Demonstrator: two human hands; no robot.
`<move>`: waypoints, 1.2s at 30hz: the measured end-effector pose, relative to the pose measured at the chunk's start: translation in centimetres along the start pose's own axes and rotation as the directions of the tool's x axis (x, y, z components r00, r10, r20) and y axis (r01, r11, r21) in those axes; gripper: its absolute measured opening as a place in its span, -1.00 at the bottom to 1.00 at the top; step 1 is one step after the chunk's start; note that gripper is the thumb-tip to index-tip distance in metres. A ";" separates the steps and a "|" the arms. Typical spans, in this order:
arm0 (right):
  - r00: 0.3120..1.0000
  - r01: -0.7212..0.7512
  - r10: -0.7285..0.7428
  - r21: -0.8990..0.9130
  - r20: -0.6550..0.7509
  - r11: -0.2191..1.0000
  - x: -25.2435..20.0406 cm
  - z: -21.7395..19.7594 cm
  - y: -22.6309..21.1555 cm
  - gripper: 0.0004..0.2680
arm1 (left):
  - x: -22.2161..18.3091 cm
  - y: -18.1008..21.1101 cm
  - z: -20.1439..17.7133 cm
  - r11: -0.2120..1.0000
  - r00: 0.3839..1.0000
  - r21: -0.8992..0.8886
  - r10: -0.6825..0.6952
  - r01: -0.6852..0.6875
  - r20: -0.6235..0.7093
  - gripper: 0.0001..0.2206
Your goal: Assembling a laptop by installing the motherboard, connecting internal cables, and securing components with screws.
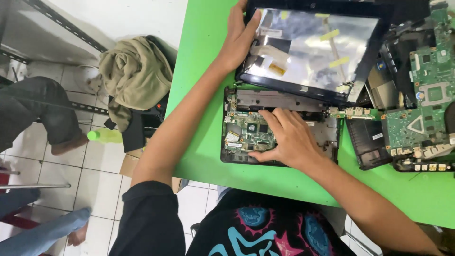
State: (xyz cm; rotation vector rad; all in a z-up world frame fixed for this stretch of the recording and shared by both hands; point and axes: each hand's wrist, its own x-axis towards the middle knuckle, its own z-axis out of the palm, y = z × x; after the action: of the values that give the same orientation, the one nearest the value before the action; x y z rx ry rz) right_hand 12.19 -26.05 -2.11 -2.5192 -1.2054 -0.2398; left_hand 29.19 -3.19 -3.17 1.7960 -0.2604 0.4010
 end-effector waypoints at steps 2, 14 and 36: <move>1.000 -0.012 0.012 0.012 0.002 1.000 0.0 -0.2 -0.1 -0.23 | -0.4 -1.2 -1.3 0.998 0.989 0.057 -0.024 0.016 0.143 -0.41; 0.993 0.074 -0.075 -0.017 -0.095 0.997 0.1 0.0 0.2 -0.23 | -7.5 8.4 -8.6 0.895 0.881 0.402 -0.340 0.195 0.329 -0.80; 0.995 0.066 -0.065 0.010 -0.076 0.998 1.6 -0.2 0.4 -0.30 | -7.4 9.3 -5.3 0.977 0.913 -0.210 0.068 0.020 0.403 -0.77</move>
State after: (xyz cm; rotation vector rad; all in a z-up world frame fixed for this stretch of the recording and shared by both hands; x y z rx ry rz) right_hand 13.46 -25.21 -1.54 -2.4398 -1.2564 -0.3403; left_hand 18.22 -0.72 3.26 1.6533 -0.5972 0.0048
